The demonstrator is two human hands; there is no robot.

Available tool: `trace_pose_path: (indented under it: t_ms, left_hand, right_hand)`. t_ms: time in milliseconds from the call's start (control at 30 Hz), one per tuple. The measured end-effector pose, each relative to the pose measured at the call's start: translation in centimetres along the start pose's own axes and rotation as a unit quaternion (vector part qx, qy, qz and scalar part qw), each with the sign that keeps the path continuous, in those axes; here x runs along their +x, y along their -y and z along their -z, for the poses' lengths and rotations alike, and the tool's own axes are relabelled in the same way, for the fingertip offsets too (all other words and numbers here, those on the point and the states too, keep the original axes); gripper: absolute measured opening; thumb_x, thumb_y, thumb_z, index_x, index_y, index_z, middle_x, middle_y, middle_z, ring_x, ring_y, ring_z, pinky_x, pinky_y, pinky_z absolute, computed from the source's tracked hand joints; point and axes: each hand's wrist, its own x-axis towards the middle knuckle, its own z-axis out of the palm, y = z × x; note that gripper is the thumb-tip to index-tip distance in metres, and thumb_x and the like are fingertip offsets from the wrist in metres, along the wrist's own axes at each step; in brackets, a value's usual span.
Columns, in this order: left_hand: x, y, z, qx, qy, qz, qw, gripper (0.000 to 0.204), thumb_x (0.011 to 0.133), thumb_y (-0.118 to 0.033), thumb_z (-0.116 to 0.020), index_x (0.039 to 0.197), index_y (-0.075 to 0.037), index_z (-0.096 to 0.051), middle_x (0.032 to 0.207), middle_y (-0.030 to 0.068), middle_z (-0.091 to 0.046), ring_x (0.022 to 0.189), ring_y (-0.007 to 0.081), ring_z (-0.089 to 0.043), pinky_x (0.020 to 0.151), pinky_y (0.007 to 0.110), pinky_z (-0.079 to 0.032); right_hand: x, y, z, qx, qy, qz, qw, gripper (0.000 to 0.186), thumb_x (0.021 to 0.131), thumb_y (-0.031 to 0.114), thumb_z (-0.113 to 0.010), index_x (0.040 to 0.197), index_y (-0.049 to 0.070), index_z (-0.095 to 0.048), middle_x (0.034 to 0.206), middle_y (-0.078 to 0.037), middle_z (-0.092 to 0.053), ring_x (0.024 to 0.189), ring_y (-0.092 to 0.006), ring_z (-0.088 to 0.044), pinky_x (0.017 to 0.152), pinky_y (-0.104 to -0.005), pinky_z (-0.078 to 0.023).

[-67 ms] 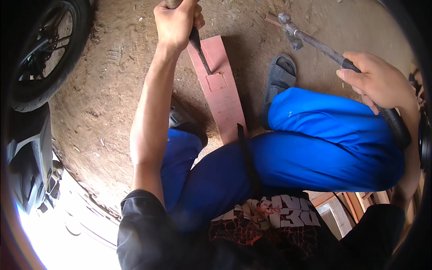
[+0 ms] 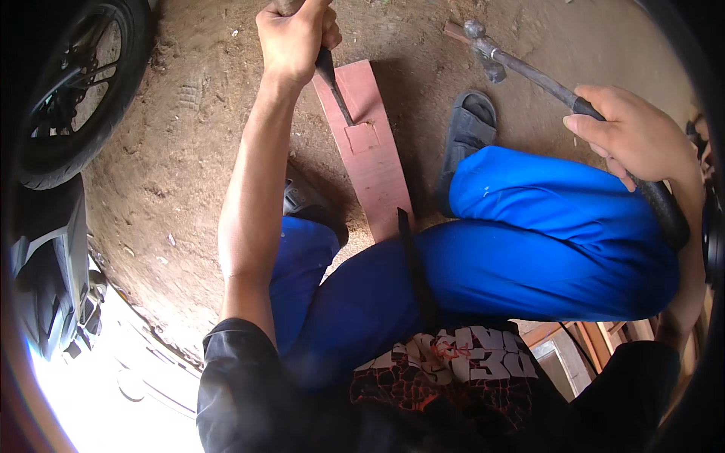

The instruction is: The person sits on the ground and uses a hammer and chisel to carve a rectangular groove into a pink-painted wooden plank. They repeatedly position the chisel and strike it with the hammer to deepen and widen the groove.

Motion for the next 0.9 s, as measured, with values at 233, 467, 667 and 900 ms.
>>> trace_pose_path:
  t_ms: [233,467,667,900]
  left_hand:
    - [0.2,0.2,0.5,0.006,-0.015,-0.019,1.000,0.020,0.091,-0.012,-0.064,0.076,-0.008,-0.052,0.055,0.0025,-0.048,0.041,0.0133,-0.044,0.039,0.029,-0.038]
    - [0.3,0.3,1.3,0.012,0.005,-0.034,0.999,0.018,0.092,-0.013,-0.064,0.079,-0.003,-0.058,0.059,0.0015,-0.050,0.046,0.0103,-0.045,0.042,0.029,-0.038]
    - [-0.5,-0.5,0.8,0.032,0.031,-0.037,0.998,0.019,0.093,-0.011,-0.063,0.077,-0.001,-0.060,0.059,0.0021,-0.051,0.047,0.0106,-0.048,0.044,0.030,-0.040]
    - [-0.8,-1.3,-0.2,0.051,0.041,-0.022,0.998,0.022,0.091,-0.011,-0.064,0.071,-0.003,-0.060,0.058,0.0012,-0.056,0.046,0.0099,-0.053,0.044,0.029,-0.044]
  right_hand:
    - [-0.6,0.8,0.0,-0.048,0.014,0.000,0.999,0.030,0.100,0.024,-0.052,0.091,-0.005,-0.053,0.058,-0.010,-0.054,0.040,-0.0204,-0.057,0.040,-0.0349,-0.045]
    - [0.0,0.7,-0.3,-0.042,0.013,0.002,0.999,0.027,0.098,0.022,-0.051,0.089,-0.003,-0.053,0.059,-0.009,-0.054,0.041,-0.0199,-0.057,0.042,-0.0347,-0.045]
    - [0.1,1.8,-0.9,0.365,-0.012,0.030,0.930,0.030,0.091,0.011,-0.059,0.117,-0.003,-0.054,0.074,-0.004,-0.052,0.043,-0.0092,-0.050,0.035,-0.0244,-0.040]
    - [-0.2,3.2,-0.3,0.406,0.083,0.060,0.908,0.040,0.089,0.004,-0.059,0.127,-0.003,-0.046,0.080,-0.007,-0.055,0.044,-0.0101,-0.052,0.034,-0.0254,-0.042]
